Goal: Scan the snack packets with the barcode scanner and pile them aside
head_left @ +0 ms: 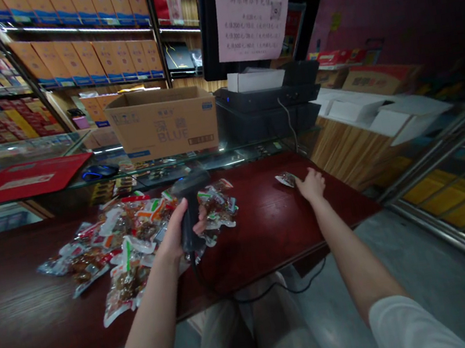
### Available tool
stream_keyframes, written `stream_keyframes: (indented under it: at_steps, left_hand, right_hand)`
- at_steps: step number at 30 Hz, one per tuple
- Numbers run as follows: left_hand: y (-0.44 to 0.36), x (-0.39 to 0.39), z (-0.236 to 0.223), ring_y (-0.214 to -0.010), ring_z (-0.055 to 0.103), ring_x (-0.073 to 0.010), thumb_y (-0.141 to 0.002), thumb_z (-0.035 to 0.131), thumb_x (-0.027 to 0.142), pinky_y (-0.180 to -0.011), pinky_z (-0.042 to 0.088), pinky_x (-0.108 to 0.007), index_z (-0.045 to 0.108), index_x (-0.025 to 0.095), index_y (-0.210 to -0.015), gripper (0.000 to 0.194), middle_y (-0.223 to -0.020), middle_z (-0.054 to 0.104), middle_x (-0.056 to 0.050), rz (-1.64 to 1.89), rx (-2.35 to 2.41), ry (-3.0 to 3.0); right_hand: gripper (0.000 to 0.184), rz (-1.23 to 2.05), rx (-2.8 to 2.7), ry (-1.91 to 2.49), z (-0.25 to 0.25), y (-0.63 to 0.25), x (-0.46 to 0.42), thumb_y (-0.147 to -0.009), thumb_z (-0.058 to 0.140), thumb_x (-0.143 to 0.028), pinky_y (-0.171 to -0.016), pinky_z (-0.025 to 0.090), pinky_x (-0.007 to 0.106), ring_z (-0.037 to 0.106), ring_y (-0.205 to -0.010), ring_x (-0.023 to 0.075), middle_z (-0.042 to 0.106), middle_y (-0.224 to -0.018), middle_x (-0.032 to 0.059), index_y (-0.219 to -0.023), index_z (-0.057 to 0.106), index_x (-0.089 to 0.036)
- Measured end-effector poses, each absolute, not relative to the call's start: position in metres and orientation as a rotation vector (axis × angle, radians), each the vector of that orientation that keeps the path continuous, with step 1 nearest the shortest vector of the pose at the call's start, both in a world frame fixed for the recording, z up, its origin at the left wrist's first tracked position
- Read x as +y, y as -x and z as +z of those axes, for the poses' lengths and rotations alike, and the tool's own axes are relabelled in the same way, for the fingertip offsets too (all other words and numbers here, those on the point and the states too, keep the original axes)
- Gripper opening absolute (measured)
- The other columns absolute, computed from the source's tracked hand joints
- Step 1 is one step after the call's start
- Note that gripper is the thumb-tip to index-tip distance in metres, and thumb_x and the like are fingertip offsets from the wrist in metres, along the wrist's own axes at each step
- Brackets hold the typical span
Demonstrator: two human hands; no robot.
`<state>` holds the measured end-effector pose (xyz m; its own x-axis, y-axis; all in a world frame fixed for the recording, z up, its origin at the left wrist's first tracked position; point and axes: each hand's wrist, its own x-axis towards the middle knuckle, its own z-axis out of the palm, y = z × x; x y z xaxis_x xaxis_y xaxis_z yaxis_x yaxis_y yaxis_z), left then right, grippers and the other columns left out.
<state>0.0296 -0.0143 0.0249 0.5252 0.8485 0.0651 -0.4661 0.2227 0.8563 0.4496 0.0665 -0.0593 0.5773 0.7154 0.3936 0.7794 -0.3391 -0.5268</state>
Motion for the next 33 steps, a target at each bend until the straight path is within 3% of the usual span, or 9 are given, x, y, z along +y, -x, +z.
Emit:
stream_keyframes:
  at_steps: [4, 7, 10, 14, 18, 22, 25, 28, 33]
  left_hand:
    - [-0.03, -0.012, 0.023, -0.042, 0.035, -0.0055, -0.074, 0.067, 0.062, -0.041, 0.029, -0.02, 0.052, 0.014, -0.068, 0.051, -0.053, 0.044, 0.003, 0.998, 0.497, -0.948]
    - [-0.031, -0.01, 0.018, -0.042, 0.036, -0.0063, -0.075, 0.064, 0.066, -0.041, 0.028, -0.02, 0.052, 0.014, -0.068, 0.054, -0.048, 0.041, 0.003, 0.96, 0.519, -0.97]
    - [-0.031, -0.008, 0.014, -0.042, 0.037, -0.0069, -0.076, 0.061, 0.068, -0.041, 0.028, -0.02, 0.052, 0.014, -0.068, 0.055, -0.046, 0.04, 0.004, 0.917, 0.534, -0.994]
    - [-0.033, -0.006, 0.011, -0.041, 0.036, -0.0061, -0.076, 0.062, 0.067, -0.04, 0.027, -0.02, 0.05, 0.015, -0.069, 0.054, -0.049, 0.041, 0.004, 0.952, 0.55, -0.973]
    - [-0.038, -0.005, 0.013, -0.041, 0.037, -0.0064, -0.073, 0.068, 0.064, -0.039, 0.027, -0.02, 0.048, 0.017, -0.073, 0.051, -0.05, 0.043, 0.005, 0.969, 0.533, -0.935]
    - [-0.042, -0.006, 0.014, -0.043, 0.039, -0.0053, -0.074, 0.07, 0.058, -0.04, 0.029, -0.019, 0.047, 0.017, -0.079, 0.047, -0.06, 0.053, 0.003, 0.987, 0.51, -0.904]
    - [-0.045, -0.009, 0.012, -0.043, 0.04, -0.0056, -0.076, 0.07, 0.056, -0.04, 0.03, -0.018, 0.048, 0.017, -0.084, 0.045, -0.062, 0.053, 0.003, 0.96, 0.5, -0.891]
    - [-0.049, -0.011, 0.008, -0.043, 0.039, -0.0046, -0.077, 0.069, 0.056, -0.04, 0.029, -0.017, 0.048, 0.017, -0.083, 0.045, -0.062, 0.053, 0.003, 0.95, 0.474, -0.891]
    - [-0.066, -0.01, 0.003, -0.041, 0.037, -0.0042, -0.077, 0.068, 0.059, -0.039, 0.028, -0.019, 0.046, 0.016, -0.074, 0.048, -0.057, 0.046, 0.004, 0.848, 0.409, -0.894]
  right_hand:
    - [0.036, -0.116, -1.461, 1.852, -0.057, -0.401, 0.073, -0.082, 0.055, -0.029, -0.095, 0.041, 0.051, 0.054, -0.112, 0.0349, 0.059, -0.12, 0.0202, -0.114, 0.06, -0.015]
    - [0.031, 0.194, -1.756, 1.549, -0.055, -0.337, 0.095, -0.08, 0.061, -0.032, -0.092, 0.044, 0.044, 0.059, -0.099, 0.0273, 0.066, -0.105, 0.0103, -0.109, 0.061, -0.021]
    - [0.038, 0.511, -1.679, 1.656, -0.054, -0.28, 0.12, -0.076, 0.071, -0.04, -0.09, 0.045, 0.042, 0.06, -0.098, 0.0248, 0.066, -0.106, 0.009, -0.108, 0.06, -0.021]
    - [0.051, 0.531, -1.594, 1.763, -0.053, -0.244, 0.136, -0.059, 0.083, -0.052, -0.098, 0.033, 0.058, 0.052, -0.114, 0.0384, 0.063, -0.11, 0.0177, -0.088, 0.062, -0.016]
    - [0.05, 0.565, -1.523, 1.758, -0.056, -0.243, 0.135, -0.049, 0.089, -0.043, -0.099, 0.028, 0.063, 0.05, -0.116, 0.042, 0.064, -0.105, 0.016, -0.076, 0.057, -0.017]
    - [0.04, 0.645, -1.422, 1.654, -0.059, -0.253, 0.131, -0.058, 0.083, -0.032, -0.096, 0.04, 0.056, 0.062, -0.098, 0.0301, 0.066, -0.089, 0.0051, -0.078, 0.051, -0.02]
    - [0.029, 0.724, -1.348, 1.534, -0.056, -0.271, 0.125, -0.069, 0.071, -0.027, -0.079, 0.055, 0.042, 0.067, -0.082, 0.0211, 0.067, -0.085, 0.0011, -0.087, 0.049, -0.021]
    - [0.032, 0.768, -1.263, 1.393, -0.051, -0.302, 0.115, -0.074, 0.064, -0.031, -0.067, 0.06, 0.037, 0.069, -0.077, 0.0192, 0.069, -0.091, 0.0015, -0.101, 0.05, -0.022]
    - [0.05, 0.729, -1.049, 1.072, -0.056, -0.354, 0.094, -0.06, 0.074, -0.038, -0.067, 0.062, 0.041, 0.068, -0.079, 0.0208, 0.068, -0.094, 0.0038, -0.103, 0.053, -0.021]
